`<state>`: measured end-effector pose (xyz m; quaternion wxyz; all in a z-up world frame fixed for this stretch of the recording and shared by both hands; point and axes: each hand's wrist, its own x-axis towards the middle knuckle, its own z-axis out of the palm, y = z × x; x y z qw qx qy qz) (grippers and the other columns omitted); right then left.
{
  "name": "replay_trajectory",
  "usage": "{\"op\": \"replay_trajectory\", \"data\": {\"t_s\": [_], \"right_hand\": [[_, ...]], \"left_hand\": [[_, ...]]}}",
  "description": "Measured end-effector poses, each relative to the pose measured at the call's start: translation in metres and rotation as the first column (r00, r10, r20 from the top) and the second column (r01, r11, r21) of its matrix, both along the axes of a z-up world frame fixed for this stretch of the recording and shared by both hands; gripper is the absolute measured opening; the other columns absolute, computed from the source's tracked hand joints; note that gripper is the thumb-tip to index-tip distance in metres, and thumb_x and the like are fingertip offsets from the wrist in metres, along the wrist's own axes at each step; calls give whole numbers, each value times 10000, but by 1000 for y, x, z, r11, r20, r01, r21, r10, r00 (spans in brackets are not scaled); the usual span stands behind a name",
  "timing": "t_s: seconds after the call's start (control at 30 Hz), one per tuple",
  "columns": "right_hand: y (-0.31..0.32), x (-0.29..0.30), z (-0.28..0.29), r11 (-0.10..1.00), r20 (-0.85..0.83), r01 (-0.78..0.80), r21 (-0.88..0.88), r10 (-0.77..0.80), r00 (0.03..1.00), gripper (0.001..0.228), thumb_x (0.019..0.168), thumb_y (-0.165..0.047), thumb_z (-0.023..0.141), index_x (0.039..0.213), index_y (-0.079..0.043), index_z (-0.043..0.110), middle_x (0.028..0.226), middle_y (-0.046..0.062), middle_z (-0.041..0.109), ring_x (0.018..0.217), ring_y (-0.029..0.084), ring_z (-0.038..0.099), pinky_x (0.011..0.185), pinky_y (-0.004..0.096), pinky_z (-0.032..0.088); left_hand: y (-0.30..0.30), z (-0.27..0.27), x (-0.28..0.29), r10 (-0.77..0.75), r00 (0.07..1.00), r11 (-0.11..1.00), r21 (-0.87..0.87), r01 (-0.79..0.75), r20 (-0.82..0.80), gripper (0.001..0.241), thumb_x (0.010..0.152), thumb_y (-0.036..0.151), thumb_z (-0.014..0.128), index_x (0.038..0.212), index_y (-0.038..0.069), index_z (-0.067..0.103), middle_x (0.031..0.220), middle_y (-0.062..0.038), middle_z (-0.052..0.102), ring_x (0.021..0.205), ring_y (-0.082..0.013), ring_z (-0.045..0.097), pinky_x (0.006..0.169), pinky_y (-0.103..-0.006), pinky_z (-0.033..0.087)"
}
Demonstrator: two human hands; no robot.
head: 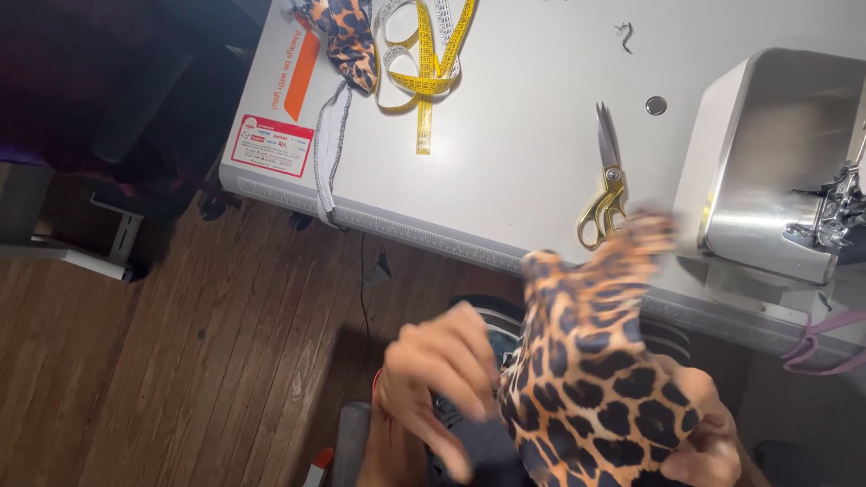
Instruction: Trimming excess fabric and threads from leopard print bikini pieces using scissors and preparing them for sewing on an overlock machine.
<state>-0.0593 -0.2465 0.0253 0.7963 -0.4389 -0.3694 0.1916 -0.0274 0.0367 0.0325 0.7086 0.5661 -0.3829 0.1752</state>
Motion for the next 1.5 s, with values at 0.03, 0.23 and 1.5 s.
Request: {"op": "replay_trajectory", "data": {"t_s": [0.03,0.23,1.5], "right_hand": [[17,21,19,993,-36,-79,83,82,996,204,831,-157,715,677,-55,627,688,54,662,628,249,616,699,396,525],[15,86,35,905,-40,-417,81,421,906,307,989,-220,626,743,-36,631,783,137,676,694,354,588,684,492,522],[-39,113,72,616,616,259,-744,483,622,377,812,-141,770,1180,-94,703,1453,-72,755,359,153,526,348,316,492]], "left_hand": [[1,-3,8,53,998,995,-85,-54,-16,549,802,655,817,1005,153,720,872,18,665,807,-209,630,815,-394,415],[-9,11,15,247,953,890,430,-152,-175,911,1089,881,235,1538,156,557,1659,-146,485,1663,-369,378,1455,-676,203],[-38,24,-5,514,843,711,469,-523,162,202,1036,61,715,838,86,681,1058,-18,814,1028,-275,809,885,-412,604]]}}
